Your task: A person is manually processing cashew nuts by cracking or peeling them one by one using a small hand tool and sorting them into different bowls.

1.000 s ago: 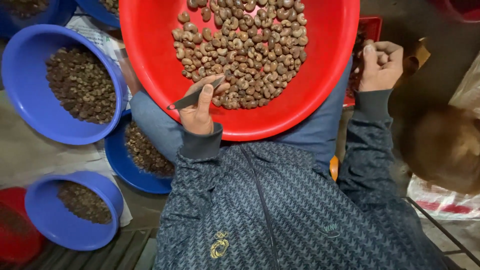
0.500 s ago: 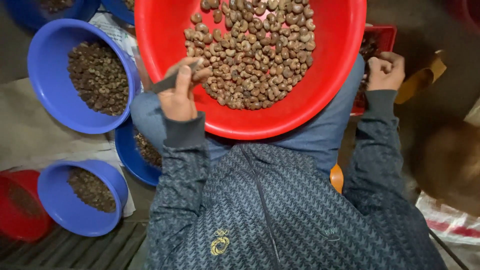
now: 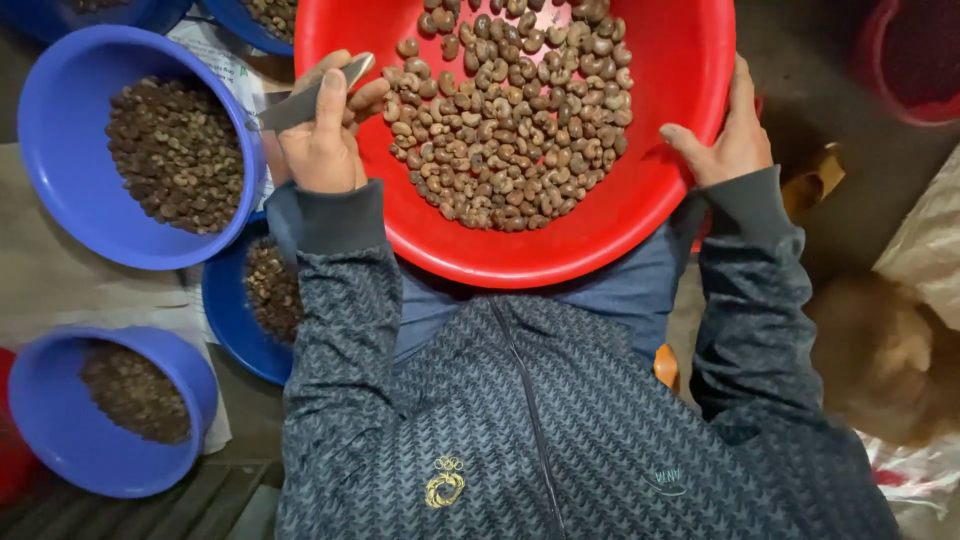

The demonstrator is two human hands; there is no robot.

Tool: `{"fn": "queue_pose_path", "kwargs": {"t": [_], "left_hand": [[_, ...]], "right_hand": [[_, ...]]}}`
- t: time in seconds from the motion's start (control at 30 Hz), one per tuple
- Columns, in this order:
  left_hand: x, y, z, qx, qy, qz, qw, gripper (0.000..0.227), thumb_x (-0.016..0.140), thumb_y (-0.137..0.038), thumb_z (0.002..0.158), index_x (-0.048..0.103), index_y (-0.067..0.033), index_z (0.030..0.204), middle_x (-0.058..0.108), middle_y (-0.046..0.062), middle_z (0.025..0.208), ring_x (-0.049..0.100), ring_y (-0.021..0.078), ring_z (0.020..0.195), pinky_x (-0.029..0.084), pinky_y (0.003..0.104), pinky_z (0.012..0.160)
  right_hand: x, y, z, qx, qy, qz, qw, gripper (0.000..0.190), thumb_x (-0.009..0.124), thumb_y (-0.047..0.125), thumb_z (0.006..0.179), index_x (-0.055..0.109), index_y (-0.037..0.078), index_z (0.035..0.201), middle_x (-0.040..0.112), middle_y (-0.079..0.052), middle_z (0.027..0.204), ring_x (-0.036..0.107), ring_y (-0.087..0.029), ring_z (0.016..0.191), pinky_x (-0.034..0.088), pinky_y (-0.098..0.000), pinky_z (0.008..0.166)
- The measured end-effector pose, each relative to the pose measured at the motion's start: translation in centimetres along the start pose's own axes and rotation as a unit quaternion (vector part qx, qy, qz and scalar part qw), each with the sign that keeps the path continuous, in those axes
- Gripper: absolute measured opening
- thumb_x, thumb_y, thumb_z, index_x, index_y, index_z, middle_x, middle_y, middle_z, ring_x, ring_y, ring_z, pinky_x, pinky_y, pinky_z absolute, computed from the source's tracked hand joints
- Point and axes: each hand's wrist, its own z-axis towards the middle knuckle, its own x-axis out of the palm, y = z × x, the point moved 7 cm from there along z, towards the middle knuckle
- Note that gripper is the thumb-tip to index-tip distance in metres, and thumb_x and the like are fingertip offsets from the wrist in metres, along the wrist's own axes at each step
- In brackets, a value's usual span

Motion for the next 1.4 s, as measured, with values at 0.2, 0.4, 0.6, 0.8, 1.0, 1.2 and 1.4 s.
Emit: {"fn": "queue_pose_path", "kwargs": {"t": [0.2,0.4,0.6,0.8,1.0,1.2,1.4], "left_hand": [[2.2,-3.4,4.0,0.064,0.063,-0.012,0.996,0.023,0.064,-0.016,0.111,0.069,-0.0044,0.130,0.075,0.012,0.122,0.075,0.0295,0.097,0.059,0.036,0.082],[2.9,-2.2,5.0,0.103,0.087,-0.061,0.989,0.021,0.063,-0.011,0.113,0.070,-0.0088,0.132,0.073,0.010,0.126,0.072,0.0256,0.115,0.065,0.041,0.097],[2.9,-2.2,5.0,0.073,0.057,-0.050,0.994,0.020,0.061,-0.016,0.112,0.068,-0.0071,0.128,0.073,0.010,0.121,0.073,0.0275,0.110,0.068,0.040,0.091],[1.7,0.3,4.7,-0.003,0.008,-0.040,0.999,0.021,0.063,-0.010,0.106,0.067,0.0019,0.122,0.074,0.017,0.112,0.076,0.0272,0.090,0.066,0.033,0.084],[1.4,0.5,4.8,-0.073,-0.020,-0.012,0.997,0.024,0.063,-0.009,0.104,0.065,0.0055,0.122,0.070,0.015,0.115,0.076,0.0250,0.086,0.063,0.027,0.081],[2.3,0.5,4.9,0.013,-0.013,0.040,0.999,0.018,0.063,-0.009,0.106,0.068,0.0062,0.115,0.072,0.028,0.107,0.076,0.0351,0.095,0.071,0.051,0.080],[2.4,0.0,3.9,0.057,0.013,0.087,0.994,0.022,0.062,-0.009,0.108,0.066,0.0101,0.119,0.071,0.032,0.112,0.073,0.0417,0.103,0.068,0.053,0.085]], "right_hand": [[-0.4,2.9,1.5,0.007,0.060,0.040,0.997,0.081,0.069,-0.006,0.091,0.025,0.002,0.158,0.051,-0.033,0.147,0.059,-0.044,0.124,0.051,-0.0476,0.100],[-0.4,1.5,1.4,-0.007,-0.022,-0.325,0.945,0.094,0.086,0.029,0.099,0.024,0.007,0.166,0.046,-0.034,0.147,0.049,-0.050,0.125,0.052,-0.0582,0.096],[8.4,18.2,6.2,-0.372,-0.084,-0.152,0.912,0.039,0.083,-0.013,0.082,0.071,-0.007,0.119,0.077,-0.019,0.098,0.073,-0.032,0.076,0.061,-0.0391,0.065],[26.8,13.0,11.6,-0.320,0.012,-0.167,0.933,0.024,0.072,0.019,0.096,0.068,0.014,0.119,0.070,-0.005,0.124,0.071,-0.029,0.075,0.055,-0.0371,0.055],[35.4,8.3,13.9,-0.223,0.024,-0.299,0.927,0.031,0.058,0.019,0.088,0.072,0.006,0.111,0.069,-0.015,0.118,0.068,-0.037,0.076,0.055,-0.0477,0.052],[33.5,11.4,13.1,-0.282,-0.081,-0.309,0.905,0.008,0.072,0.013,0.074,0.078,0.007,0.075,0.058,-0.008,0.077,0.062,-0.033,0.060,0.050,-0.0486,0.042],[30.8,10.2,12.5,-0.110,0.138,0.002,0.984,0.031,0.065,0.032,0.099,0.059,0.013,0.124,0.070,-0.010,0.099,0.074,-0.043,0.084,0.063,-0.0543,0.060]]}}
